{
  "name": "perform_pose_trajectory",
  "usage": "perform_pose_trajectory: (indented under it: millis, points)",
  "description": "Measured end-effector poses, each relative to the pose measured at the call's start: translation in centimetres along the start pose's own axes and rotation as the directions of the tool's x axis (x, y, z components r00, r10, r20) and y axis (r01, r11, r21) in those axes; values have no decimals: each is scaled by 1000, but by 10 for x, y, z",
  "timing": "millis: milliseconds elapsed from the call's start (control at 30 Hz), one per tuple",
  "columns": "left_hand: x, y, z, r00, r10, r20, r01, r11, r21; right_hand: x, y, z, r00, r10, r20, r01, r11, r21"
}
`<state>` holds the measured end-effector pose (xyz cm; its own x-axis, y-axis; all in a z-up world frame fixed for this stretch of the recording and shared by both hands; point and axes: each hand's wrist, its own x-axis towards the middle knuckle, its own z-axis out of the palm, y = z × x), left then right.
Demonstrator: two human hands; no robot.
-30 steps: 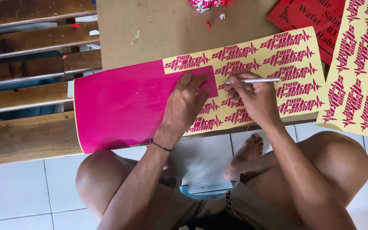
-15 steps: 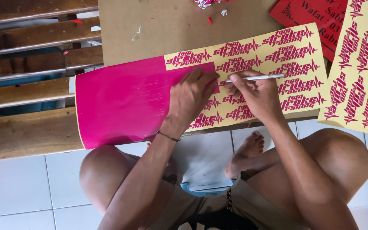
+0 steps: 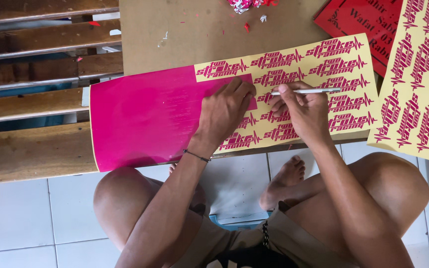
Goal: The person uses a white weeding tool to remove excess vinyl from a sheet of pink stickers with red text. They carefully pick out the small pieces of vinyl from around the letters and shapes, placing the removed pieces on the table.
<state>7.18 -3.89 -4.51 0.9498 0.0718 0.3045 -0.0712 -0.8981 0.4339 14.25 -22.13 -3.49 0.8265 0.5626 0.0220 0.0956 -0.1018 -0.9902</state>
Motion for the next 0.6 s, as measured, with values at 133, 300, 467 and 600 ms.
perform_pose_trajectory:
  millis: [133,300,467,600]
  points:
    - [0,-4,-5,1000,14,-15,-16,995,-95,0,2,0,1000,-7,-4,7,1000,-11]
    - [-1,-2,-11,1000,-22,-8,20,976,-218,-1,2,0,1000,-27,-7,27,1000,2]
    - [-3,-3,-10,989,-136,52,146,935,-322,-1,4,0,999,-30,-10,30,999,23]
    - [-1,6,-21,979,-195,66,206,910,-359,-1,3,-1,999,-37,7,37,999,26]
